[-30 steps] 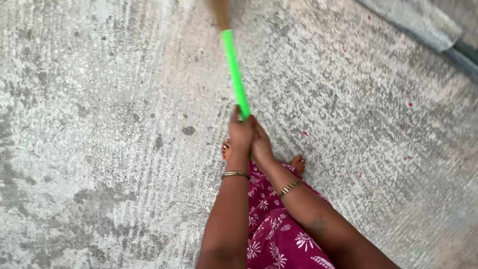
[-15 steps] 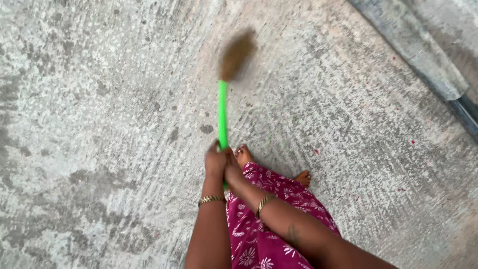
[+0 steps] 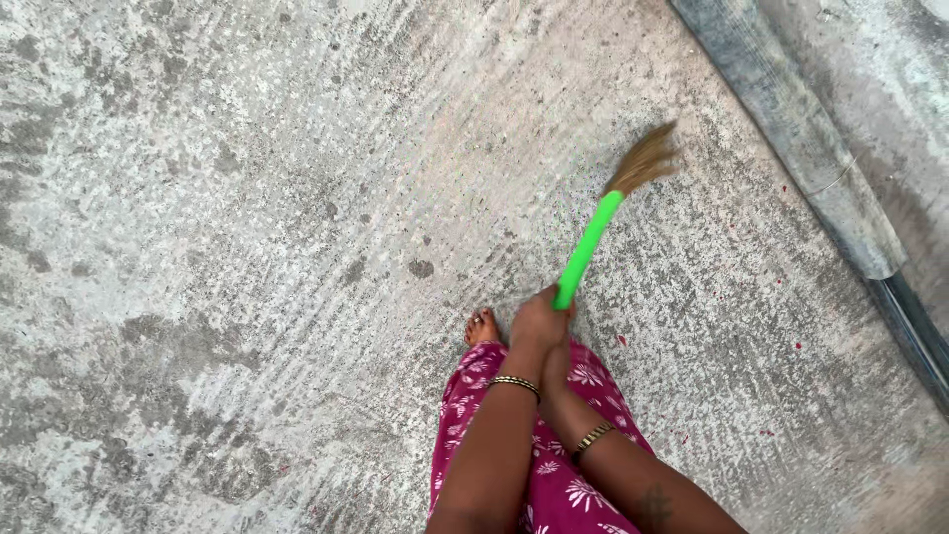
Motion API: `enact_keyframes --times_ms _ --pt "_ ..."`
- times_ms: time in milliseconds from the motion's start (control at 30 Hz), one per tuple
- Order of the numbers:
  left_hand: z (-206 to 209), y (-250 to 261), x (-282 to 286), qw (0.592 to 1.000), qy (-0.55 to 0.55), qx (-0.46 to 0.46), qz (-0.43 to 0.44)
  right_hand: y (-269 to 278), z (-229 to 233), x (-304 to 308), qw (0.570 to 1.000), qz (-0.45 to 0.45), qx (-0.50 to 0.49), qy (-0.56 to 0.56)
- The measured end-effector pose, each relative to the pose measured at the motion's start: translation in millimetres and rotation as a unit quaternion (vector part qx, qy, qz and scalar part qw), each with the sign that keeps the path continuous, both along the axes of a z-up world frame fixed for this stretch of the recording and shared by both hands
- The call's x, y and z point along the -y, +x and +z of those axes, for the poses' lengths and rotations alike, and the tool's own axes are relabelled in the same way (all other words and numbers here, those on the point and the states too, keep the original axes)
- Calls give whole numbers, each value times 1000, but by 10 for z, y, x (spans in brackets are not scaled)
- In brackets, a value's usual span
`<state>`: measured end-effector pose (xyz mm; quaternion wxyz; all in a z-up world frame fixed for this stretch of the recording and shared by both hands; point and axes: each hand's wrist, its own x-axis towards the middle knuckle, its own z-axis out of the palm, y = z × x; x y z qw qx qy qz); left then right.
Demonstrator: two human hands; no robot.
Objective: The person sweeps the concrete floor using a handheld broom.
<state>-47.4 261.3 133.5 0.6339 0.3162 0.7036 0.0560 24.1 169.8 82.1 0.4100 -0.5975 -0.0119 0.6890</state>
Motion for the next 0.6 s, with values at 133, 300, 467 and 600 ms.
enact_keyframes --times_ms 133,300,467,600 --pt "-399 -565 126 993 12 -74 91 -569 49 -203 975 147 42 -162" --pt "-495 -1100 -531 940 48 -139 306 -988 -216 -1172 963 266 15 -27" --pt "-507 -690 -1154 926 200 -157 279 -580 -502 -1592 971 199 10 129" --pt "-416 -182 -1440 993 35 -48 104 -195 -235 -1735 998 23 -57 18"
